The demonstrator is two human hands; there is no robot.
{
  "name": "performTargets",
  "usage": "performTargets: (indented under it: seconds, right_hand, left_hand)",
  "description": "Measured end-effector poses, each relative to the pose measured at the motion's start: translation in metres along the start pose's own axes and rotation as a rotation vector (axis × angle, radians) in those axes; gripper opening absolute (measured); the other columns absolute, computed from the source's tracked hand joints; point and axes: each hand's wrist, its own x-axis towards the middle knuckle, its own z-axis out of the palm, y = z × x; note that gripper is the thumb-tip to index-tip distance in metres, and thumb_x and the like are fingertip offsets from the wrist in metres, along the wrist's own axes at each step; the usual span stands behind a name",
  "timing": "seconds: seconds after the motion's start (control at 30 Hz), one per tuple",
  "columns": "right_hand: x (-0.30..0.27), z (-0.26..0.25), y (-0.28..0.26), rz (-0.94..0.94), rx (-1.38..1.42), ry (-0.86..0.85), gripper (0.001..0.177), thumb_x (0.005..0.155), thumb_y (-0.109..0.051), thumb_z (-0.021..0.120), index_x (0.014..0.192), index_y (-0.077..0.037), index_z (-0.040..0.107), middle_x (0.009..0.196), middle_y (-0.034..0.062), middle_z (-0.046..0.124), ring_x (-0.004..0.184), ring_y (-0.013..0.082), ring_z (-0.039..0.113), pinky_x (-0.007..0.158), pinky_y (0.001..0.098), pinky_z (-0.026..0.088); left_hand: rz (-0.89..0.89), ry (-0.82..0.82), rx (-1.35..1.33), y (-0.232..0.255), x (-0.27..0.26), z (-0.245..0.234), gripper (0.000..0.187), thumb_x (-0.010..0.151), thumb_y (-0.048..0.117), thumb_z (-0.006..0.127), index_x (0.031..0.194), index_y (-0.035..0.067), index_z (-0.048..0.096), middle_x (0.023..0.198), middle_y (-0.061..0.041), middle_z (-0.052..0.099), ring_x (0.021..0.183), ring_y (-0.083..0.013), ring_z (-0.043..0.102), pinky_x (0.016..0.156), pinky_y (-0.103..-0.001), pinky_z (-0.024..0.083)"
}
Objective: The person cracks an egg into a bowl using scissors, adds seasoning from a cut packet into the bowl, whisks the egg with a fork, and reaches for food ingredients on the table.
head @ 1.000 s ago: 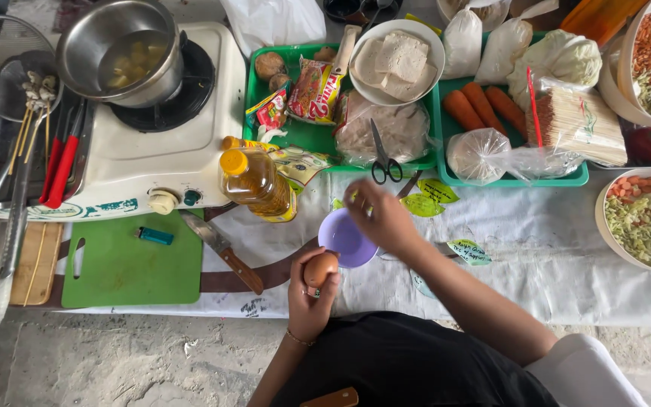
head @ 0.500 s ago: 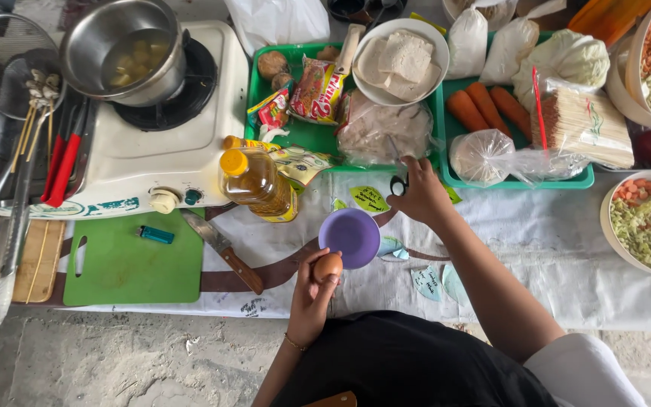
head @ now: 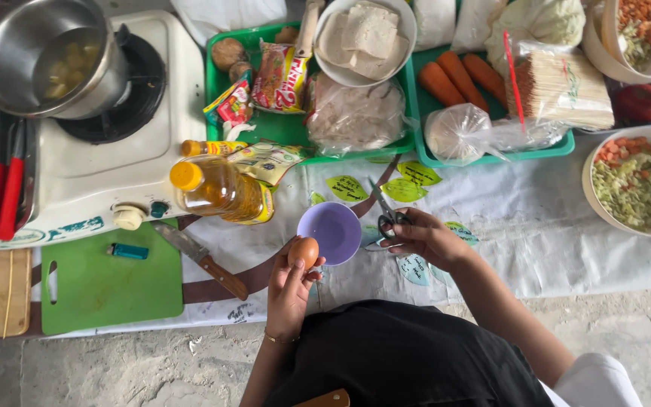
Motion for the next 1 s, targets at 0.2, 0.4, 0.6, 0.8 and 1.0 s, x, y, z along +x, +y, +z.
performTargets:
  seconds: [0.2,0.4,0.6,0.8,1.0]
  right_hand:
    - [-0.001,0.016,0.014,0.021,0.077,-0.008,0.03,0.088,0.0,0.061,0.116,0.003,0.05,0.121,0.0225,0.068,0.104,0.0341,0.076,0.088,0.0416,0.065]
    - [-0.027,0.039,0.003,-0.073,-0.328,-0.083,0.041,0.087,0.003,0.06,0.128,-0.001,0.056,0.104,0.0304,0.074,0.082,0.0283,0.068,0.071,0.0345,0.059]
    - [-0.045,0.066,0.0,-0.181,-0.293,-0.236,0.035,0.088,0.004,0.057,0.121,-0.004,0.049,0.117,0.0159,0.072,0.095,0.0197,0.074,0.079,0.0324,0.058]
    - [-0.047,0.092,0.014,-0.207,-0.406,-0.029,0.024,0.111,-0.019,0.048,0.123,-0.005,0.062,0.1,0.0062,0.063,0.094,0.0155,0.064,0.087,0.0323,0.057]
    - [-0.074,0.11,0.011,-0.566,-0.937,0.098,0.018,0.104,-0.015,0.055,0.114,-0.001,0.058,0.095,0.012,0.07,0.089,0.0235,0.074,0.077,0.0355,0.057]
  left_hand:
    - [-0.03,-0.009,0.124,-0.013,0.004,-0.006,0.053,0.104,0.027,0.054,0.147,-0.002,0.048,0.129,-0.013,0.064,0.106,-0.0145,0.063,0.081,-0.027,0.049]
    - [0.003,-0.049,0.191,-0.012,0.006,-0.004,0.055,0.101,0.024,0.059,0.147,-0.003,0.047,0.133,-0.012,0.063,0.113,-0.0163,0.064,0.084,-0.029,0.051]
    - [-0.011,-0.05,0.227,0.003,0.014,0.01,0.054,0.101,0.027,0.062,0.144,-0.003,0.051,0.131,-0.013,0.065,0.117,-0.0172,0.065,0.093,-0.03,0.053]
    - [-0.013,-0.019,0.197,0.009,0.024,0.025,0.053,0.097,0.024,0.066,0.141,-0.003,0.052,0.133,-0.011,0.064,0.118,-0.0163,0.065,0.097,-0.032,0.054]
    - [0.046,-0.116,0.222,0.0,0.03,0.028,0.053,0.097,0.022,0.068,0.139,-0.007,0.056,0.125,-0.013,0.068,0.108,-0.0163,0.069,0.093,-0.033,0.059]
